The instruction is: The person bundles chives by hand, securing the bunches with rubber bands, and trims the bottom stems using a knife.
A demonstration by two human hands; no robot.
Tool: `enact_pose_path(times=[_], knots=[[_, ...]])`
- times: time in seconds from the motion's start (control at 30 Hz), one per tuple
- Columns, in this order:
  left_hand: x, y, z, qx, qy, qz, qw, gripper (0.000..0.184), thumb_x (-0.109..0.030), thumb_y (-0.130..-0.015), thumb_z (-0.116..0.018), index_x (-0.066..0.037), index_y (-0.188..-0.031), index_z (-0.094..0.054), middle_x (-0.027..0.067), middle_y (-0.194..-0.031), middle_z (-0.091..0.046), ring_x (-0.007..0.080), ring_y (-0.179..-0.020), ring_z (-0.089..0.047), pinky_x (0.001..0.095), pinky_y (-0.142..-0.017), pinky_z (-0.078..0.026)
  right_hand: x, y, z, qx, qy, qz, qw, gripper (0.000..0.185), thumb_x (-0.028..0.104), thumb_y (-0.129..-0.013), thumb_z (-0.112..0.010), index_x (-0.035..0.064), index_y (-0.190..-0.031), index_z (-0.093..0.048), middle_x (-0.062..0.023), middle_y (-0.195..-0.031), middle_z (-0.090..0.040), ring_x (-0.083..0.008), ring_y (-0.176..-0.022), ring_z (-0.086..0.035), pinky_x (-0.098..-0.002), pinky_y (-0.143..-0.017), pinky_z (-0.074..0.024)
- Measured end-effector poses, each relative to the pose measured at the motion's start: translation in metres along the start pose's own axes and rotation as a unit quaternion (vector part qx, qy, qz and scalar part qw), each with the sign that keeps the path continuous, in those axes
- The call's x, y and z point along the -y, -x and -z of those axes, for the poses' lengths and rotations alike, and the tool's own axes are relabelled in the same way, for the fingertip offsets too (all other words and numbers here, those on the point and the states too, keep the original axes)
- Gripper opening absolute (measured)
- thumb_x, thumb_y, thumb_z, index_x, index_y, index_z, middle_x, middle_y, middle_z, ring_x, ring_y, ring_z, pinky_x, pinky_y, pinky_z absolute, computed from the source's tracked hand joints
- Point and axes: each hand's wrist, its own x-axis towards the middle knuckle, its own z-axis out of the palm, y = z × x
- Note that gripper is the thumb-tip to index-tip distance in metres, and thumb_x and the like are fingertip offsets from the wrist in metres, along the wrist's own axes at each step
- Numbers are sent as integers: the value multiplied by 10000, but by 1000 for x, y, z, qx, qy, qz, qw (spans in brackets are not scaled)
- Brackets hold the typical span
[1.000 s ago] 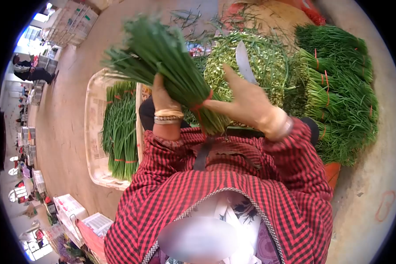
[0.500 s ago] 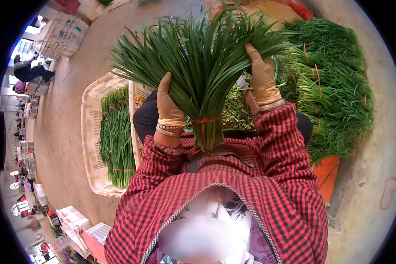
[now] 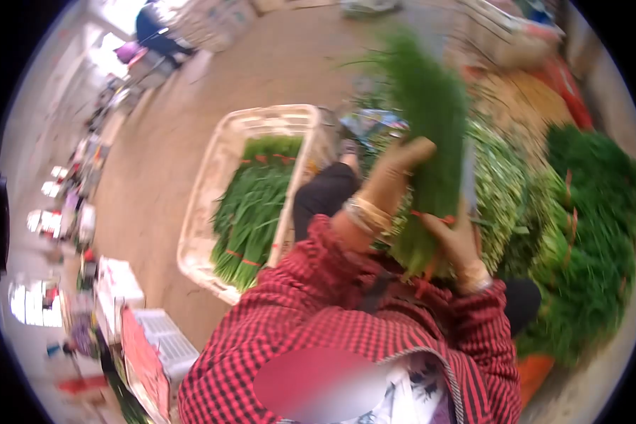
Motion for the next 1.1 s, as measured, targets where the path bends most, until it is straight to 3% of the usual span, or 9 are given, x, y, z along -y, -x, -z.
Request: enact_pose_path(times=[0.1, 0.17, 0.27, 0.53, 0.63, 0.73, 0.8, 0.97, 1.1], knots=[[27, -6, 36, -14, -86, 47, 995, 473, -225, -861, -667, -2, -1259, -540, 68, -1135, -605, 176, -1061, -571, 307, -927, -442, 9, 7, 7, -24, -184, -78, 980, 568, 284, -879, -663, -11, -1313, -443, -129, -1145, -610, -219, -955, -659, -334, -825, -561], [68, -8, 80, -34, -81, 70, 994, 259, -236, -875, -629, -18, -996, -700, 50, -873, -686, 134, -737, -622, 272, -650, -488, 0, 14, 20, -45, -267, -117, 955, 569, 329, -882, -649, 5, -1308, -456, -121, -1110, -615, -216, -929, -664, -335, -804, -572], [119, -4, 106, -21, 11, 332, 943, 308, -306, -920, -584, -40, -1030, -695, 85, -965, -704, 195, -809, -666, 319, -719, -534, 20, 25, 13, 0, -269, -120, 955, 609, 374, -865, -655, 4, -1307, -459, -115, -1104, -616, -204, -928, -661, -327, -804, -571], [76, -24, 80, 135, 354, 158, 912, 490, -450, -939, -550, -56, -1225, -601, 109, -1148, -666, 247, -990, -657, 399, -869, -545, 34, 21, -5, 89, -229, -167, 955, 669, 340, -876, -641, -28, -1386, -414, -131, -1242, -566, -212, -1077, -596, -330, -927, -491], [63, -35, 70, 28, 287, 139, 948, 460, -439, -941, -557, -60, -1195, -619, 108, -1107, -681, 242, -951, -669, 375, -845, -557, 31, 2, -11, 22, -95, -23, 995, 743, 249, -878, -673, -31, -1457, -300, -128, -1296, -533, -220, -1140, -546, -321, -982, -437], [52, -27, 43, -147, -60, -90, 983, 319, -219, -893, -673, -21, -1140, -631, 114, -1005, -700, 183, -891, -671, 303, -787, -536, 44, -20, -22, -5, 12, 102, 995, 816, 160, -858, -694, -22, -1488, -209, -124, -1335, -508, -238, -1184, -517, -326, -1006, -411], [45, -13, 24, -146, -306, -117, 933, 356, -202, -867, -706, -5, -1151, -622, 56, -1015, -696, 134, -907, -636, 298, -832, -500, 34, -48, -14, -126, 30, 99, 987, 681, 134, -828, -713, -38, -1400, -384, -125, -1262, -563, -228, -1127, -560, -332, -972, -448], [50, -6, 37, -108, -252, -51, 960, 385, -328, -851, -725, -28, -1087, -677, 62, -971, -711, 150, -867, -637, 317, -801, -496, 31, -65, 37, -250, -150, 56, 955, 428, 136, -796, -732, -43, -1162, -602, -112, -1076, -648, -227, -959, -630, -324, -853, -510], [26, 2, 44, -147, 65, 103, 982, 313, -283, -928, -629, -23, -1100, -653, 84, -989, -699, 207, -875, -674, 347, -762, -548, 7, -45, 77, -323, -131, 7, 937, 274, 186, -825, -706, 11, -1034, -681, -76, -916, -687, -199, -784, -651, -316, -711, -528]])
